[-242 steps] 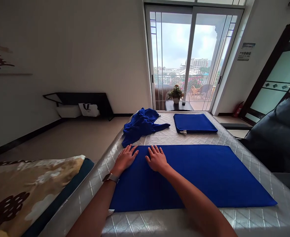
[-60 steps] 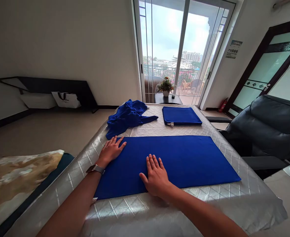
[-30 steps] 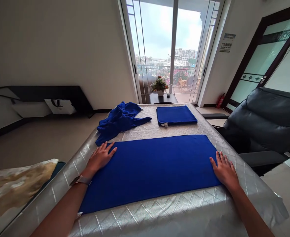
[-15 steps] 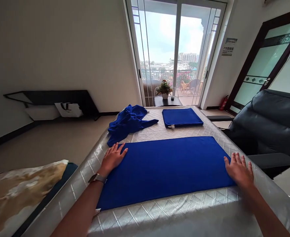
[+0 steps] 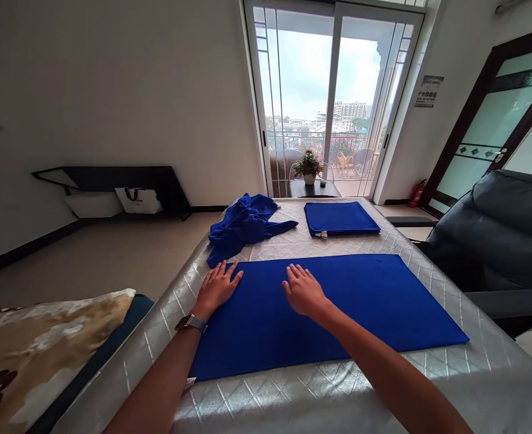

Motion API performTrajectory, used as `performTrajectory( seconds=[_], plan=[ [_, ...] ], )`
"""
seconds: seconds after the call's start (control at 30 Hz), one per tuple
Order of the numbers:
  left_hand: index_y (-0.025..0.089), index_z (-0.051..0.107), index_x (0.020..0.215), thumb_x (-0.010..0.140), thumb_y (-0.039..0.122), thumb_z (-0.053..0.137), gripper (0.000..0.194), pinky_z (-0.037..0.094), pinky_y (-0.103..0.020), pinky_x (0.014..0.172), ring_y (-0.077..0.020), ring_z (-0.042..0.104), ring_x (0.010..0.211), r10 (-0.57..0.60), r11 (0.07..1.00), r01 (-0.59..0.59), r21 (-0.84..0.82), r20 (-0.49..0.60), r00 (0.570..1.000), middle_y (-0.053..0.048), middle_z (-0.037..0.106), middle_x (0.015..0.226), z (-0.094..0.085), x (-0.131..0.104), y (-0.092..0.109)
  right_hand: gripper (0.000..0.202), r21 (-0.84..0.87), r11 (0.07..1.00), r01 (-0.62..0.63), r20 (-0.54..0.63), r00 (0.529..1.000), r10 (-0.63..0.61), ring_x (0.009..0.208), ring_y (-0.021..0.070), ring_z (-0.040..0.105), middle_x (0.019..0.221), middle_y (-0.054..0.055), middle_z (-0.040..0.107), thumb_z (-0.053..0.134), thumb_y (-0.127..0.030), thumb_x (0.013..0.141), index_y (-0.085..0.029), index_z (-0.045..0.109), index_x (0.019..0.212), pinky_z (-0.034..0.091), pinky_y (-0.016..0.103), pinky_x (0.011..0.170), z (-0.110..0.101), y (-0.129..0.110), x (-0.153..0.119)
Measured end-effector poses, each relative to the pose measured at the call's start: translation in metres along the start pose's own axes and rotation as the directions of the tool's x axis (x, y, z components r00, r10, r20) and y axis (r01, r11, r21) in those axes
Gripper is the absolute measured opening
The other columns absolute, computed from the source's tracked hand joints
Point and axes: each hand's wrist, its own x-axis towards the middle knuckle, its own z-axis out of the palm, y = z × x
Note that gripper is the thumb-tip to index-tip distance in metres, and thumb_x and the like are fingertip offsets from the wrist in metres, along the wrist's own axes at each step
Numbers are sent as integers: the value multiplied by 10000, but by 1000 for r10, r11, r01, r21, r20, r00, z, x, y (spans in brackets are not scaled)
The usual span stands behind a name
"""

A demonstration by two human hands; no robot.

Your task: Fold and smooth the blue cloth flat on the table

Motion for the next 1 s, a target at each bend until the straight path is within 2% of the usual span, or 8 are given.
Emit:
performTrajectory(
  seconds=[0.1,0.2,0.33,0.47,0.57,0.7,0.87,1.0],
  plan=[
    [219,385,1577,1029,580,273,666,202,-510,1242,-320,262,1546,3,1000,-3,2,-5,1000,-139,328,1665,1,0,-1,691,5,997,71,-17,997,-71,1564,233,160,1676,137,244,213,-457,1056,-37,286,1599,131,400,1270,23,-29,29],
    [221,389,1575,1028,582,272,666,208,-515,1239,-322,269,1543,1,1000,-1,7,-10,1000,-135,339,1661,1,0,-1,689,7,996,89,-47,995,-89,1566,225,154,1673,155,243,231,-449,1053,-24,291,1593,118,395,1269,41,-43,52],
    [235,385,1577,1028,577,278,656,219,-522,1235,-323,276,1540,-1,1000,1,8,-12,1000,-126,352,1656,2,0,-1,723,14,998,56,-66,996,-55,1572,226,118,1682,162,205,220,-486,1051,-18,257,1600,86,409,1269,55,-46,69],
    [242,385,1577,1025,592,270,664,211,-523,1238,-319,260,1547,-9,1000,9,-11,-5,1000,-115,342,1662,2,0,-1,739,-4,1000,30,-60,998,-30,1576,231,83,1697,130,162,215,-523,1044,-61,227,1620,43,418,1267,58,-33,72],
    [235,386,1576,1026,592,266,666,211,-519,1237,-319,254,1548,-6,1000,6,-15,-4,1000,-115,332,1667,1,0,-1,738,-26,1000,-5,-41,999,4,1578,226,67,1704,111,137,197,-530,1044,-80,205,1629,27,421,1264,52,-14,69],
    [237,368,1584,1028,577,278,658,198,-499,1247,-310,250,1551,-4,1000,4,-13,2,1000,-116,318,1674,1,1,-1,734,-64,995,-78,-36,996,76,1579,211,47,1711,87,105,161,-545,1049,-109,175,1639,5,410,1262,39,25,62],
    [235,369,1584,1027,584,266,665,196,-503,1249,-310,261,1548,-1,1000,1,-4,-4,1000,-129,317,1672,1,1,-1,724,-117,981,-155,-29,988,153,1577,205,57,1714,64,121,162,-576,1053,-157,175,1644,8,394,1260,20,88,44],
    [229,373,1583,1031,571,268,657,194,-496,1250,-312,271,1544,2,1000,-2,12,-3,1000,-149,323,1666,-1,1,-1,710,-153,949,-276,-71,961,268,1576,207,74,1712,51,145,185,-563,1059,-159,178,1643,21,393,1261,1,144,24]
  ],
)
